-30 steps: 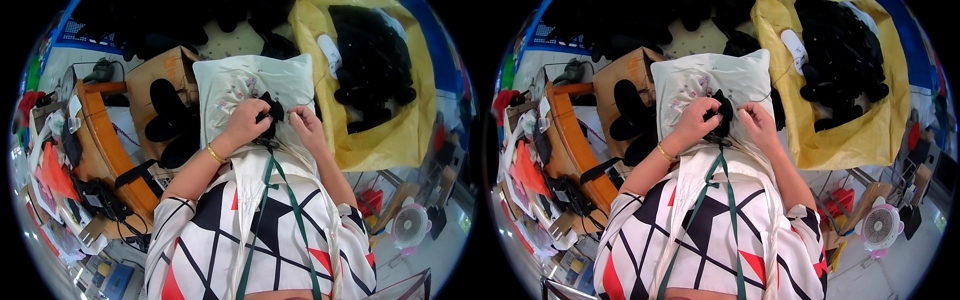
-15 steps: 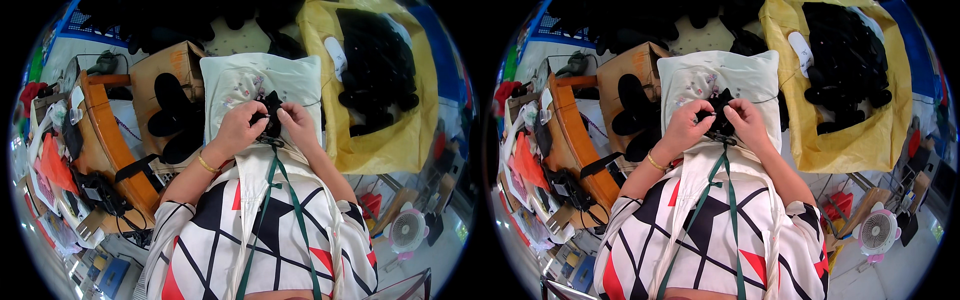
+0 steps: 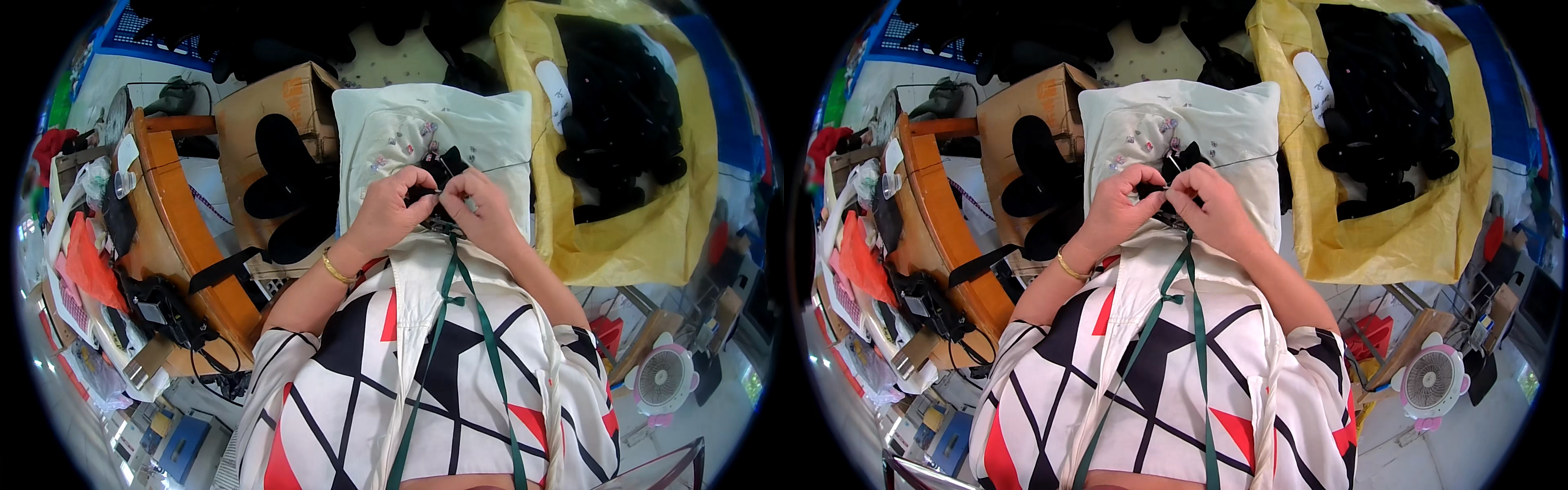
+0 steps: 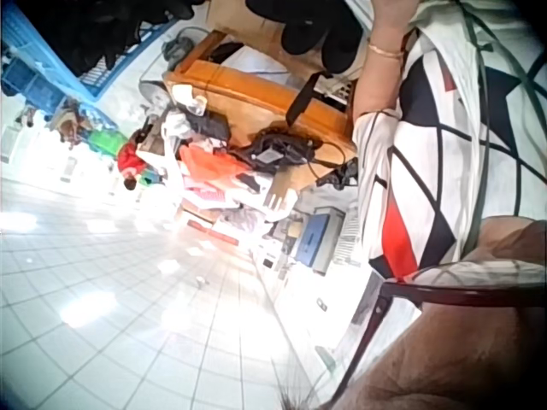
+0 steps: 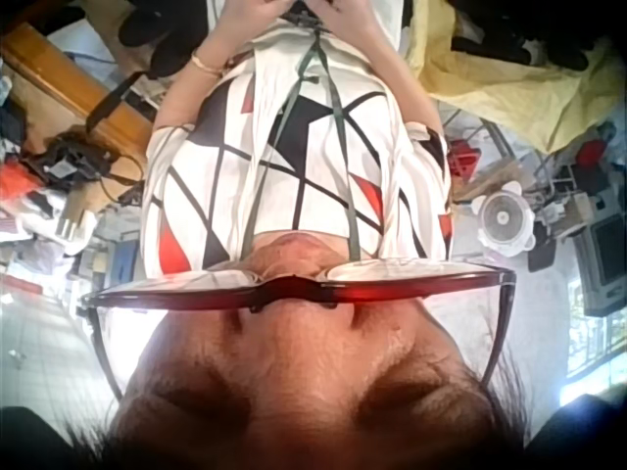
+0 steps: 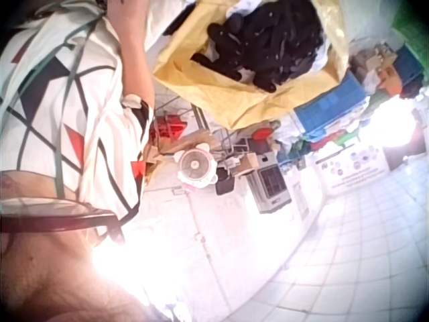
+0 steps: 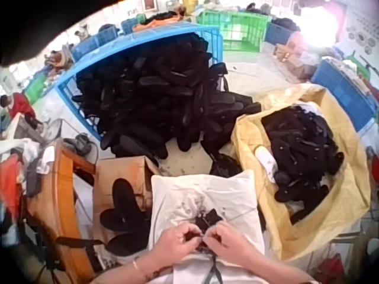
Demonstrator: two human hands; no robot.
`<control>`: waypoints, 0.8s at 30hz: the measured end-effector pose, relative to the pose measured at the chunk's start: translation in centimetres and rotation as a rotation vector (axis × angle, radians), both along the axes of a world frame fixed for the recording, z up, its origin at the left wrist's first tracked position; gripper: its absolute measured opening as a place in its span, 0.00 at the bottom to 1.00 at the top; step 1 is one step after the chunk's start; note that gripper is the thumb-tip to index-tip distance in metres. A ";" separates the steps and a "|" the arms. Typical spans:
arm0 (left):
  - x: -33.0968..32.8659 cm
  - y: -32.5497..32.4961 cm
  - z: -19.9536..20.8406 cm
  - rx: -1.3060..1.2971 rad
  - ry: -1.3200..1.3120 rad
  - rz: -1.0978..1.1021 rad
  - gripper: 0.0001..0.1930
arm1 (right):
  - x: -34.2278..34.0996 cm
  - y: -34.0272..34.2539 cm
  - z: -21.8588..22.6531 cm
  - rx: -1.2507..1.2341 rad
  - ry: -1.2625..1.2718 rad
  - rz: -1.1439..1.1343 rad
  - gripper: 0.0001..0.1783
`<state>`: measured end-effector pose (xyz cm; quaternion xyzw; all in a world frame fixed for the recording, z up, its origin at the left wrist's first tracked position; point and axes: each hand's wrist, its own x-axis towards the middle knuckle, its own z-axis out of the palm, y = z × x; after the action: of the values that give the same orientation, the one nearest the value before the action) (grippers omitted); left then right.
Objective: The person hand-sews a black shoe using a needle and thread. They repeatedly insert the needle into the shoe's upper and pull the thread through to secure the material. The person works on a single shoe throughout the clip, occasionally adjusting their grip and the thread tension.
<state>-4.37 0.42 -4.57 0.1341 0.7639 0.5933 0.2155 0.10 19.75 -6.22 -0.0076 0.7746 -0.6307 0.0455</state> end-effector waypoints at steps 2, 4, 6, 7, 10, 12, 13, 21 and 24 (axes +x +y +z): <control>0.0 -0.2 -0.3 -0.009 -0.046 0.018 0.08 | -0.1 0.1 -0.4 -0.193 -0.094 -0.095 0.04; -0.2 -0.7 -0.7 0.003 -0.113 0.039 0.08 | -0.5 1.2 0.0 -0.417 -0.235 -0.208 0.04; -0.1 -1.2 -1.5 0.100 -0.229 0.079 0.07 | -0.8 1.6 0.5 -0.118 -0.043 -0.135 0.12; -0.2 -1.4 -1.8 0.149 -0.286 0.100 0.07 | -0.9 2.0 1.3 0.120 0.106 -0.041 0.14; -0.6 -1.4 -1.8 0.276 -0.460 0.127 0.06 | -0.8 1.2 2.4 0.464 0.357 0.078 0.18; -0.7 -1.1 -1.9 0.348 -0.572 0.170 0.05 | -0.7 0.6 2.2 0.513 0.428 0.080 0.18; -0.7 -1.0 -2.0 0.384 -0.629 0.192 0.04 | -0.6 0.4 1.7 0.511 0.448 0.067 0.17; -2.1 -2.4 -3.2 -0.181 0.260 0.190 0.09 | -0.4 0.1 0.9 0.292 0.194 -0.030 0.07; -2.8 -2.5 -1.1 -0.164 0.320 0.223 0.11 | -0.1 0.2 0.5 0.235 0.126 -0.054 0.06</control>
<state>-7.16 -2.11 -5.72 0.1231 0.8442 0.5205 0.0348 -0.04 19.98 -5.69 -0.0209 0.8443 -0.5351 -0.0199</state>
